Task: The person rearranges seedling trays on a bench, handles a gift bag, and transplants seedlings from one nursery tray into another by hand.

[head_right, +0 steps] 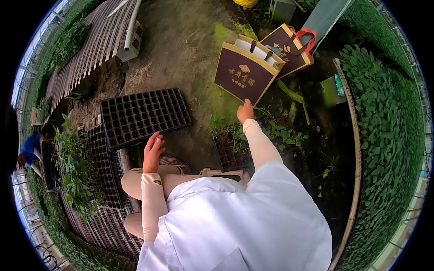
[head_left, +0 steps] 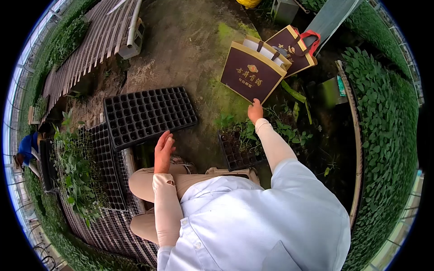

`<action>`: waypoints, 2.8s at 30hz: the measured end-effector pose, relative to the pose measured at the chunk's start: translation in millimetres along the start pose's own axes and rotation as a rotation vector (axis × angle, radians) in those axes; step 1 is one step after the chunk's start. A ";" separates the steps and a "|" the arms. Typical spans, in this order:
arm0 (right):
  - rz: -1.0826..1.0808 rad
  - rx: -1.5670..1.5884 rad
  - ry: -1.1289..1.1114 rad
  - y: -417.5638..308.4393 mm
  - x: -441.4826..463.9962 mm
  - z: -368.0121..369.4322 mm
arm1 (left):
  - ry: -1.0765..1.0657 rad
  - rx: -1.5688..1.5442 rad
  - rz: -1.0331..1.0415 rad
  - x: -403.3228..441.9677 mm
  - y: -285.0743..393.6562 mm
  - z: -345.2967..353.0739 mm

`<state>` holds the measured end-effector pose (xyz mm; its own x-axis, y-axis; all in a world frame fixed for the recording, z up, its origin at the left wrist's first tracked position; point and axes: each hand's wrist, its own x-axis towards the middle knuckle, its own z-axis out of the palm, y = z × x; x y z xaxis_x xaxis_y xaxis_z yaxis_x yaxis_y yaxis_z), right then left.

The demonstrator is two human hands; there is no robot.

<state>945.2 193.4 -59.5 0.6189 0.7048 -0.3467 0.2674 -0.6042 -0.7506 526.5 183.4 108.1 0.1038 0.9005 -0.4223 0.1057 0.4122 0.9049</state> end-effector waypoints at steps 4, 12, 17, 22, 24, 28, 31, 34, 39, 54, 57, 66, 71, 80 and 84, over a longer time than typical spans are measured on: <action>-0.015 -0.034 -0.021 -13.5 -1.3 1.2 | 0.006 -0.014 0.003 -4.2 -4.4 -6.5; -0.072 -0.152 0.060 -11.8 33.4 -14.5 | 0.053 -0.057 0.002 -7.8 -10.5 -23.2; -0.127 -0.239 0.079 -17.6 39.5 -23.3 | 0.074 -0.051 0.014 -13.6 -11.1 -32.4; -0.212 -0.265 0.104 -8.6 62.3 -13.3 | 0.129 -0.069 0.029 -10.8 -30.2 -50.8; -0.049 -0.249 -0.011 -39.2 40.1 -22.0 | 0.164 -0.109 0.038 -18.9 -19.0 -52.7; -0.070 -0.326 -0.036 -55.9 33.7 -16.7 | 0.218 -0.254 0.140 -46.8 13.5 -68.4; -0.097 -0.422 -0.058 -52.6 40.6 -4.3 | 0.296 -0.276 0.251 -84.8 43.1 -86.3; -0.209 -0.532 0.012 -45.1 55.1 16.9 | 0.390 -0.343 0.323 -122.4 55.1 -107.3; -0.439 -0.419 -0.134 -7.6 110.9 69.3 | 0.487 -0.351 0.450 -193.9 71.5 -133.7; -0.394 0.293 -1.665 -341.8 -349.1 214.7 | 1.194 -0.624 0.437 -424.2 -101.1 -224.7; -0.408 0.209 -1.919 -359.0 -456.0 233.8 | 1.363 -0.691 0.340 -480.9 -136.4 -246.9; -0.267 -0.417 -2.138 -267.1 -599.2 367.1 | 1.627 -0.979 0.099 -525.4 -306.4 -369.2; -0.219 -0.656 -2.149 -230.5 -619.7 413.2 | 1.916 -0.362 -0.382 -513.8 -371.0 -447.4; -0.354 -0.908 -2.150 -216.8 -608.6 435.5 | 1.835 0.230 -1.410 -607.6 -394.6 -444.8; -0.403 -1.004 -2.182 -215.4 -617.8 429.8 | 1.605 0.254 -1.298 -629.3 -417.5 -443.1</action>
<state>187.8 48.0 74.6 -0.6588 -0.3926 -0.6418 0.6480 0.1374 -0.7492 -21.2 -493.9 19.2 -0.8696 -0.4768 -0.1287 -0.4899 0.8656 0.1032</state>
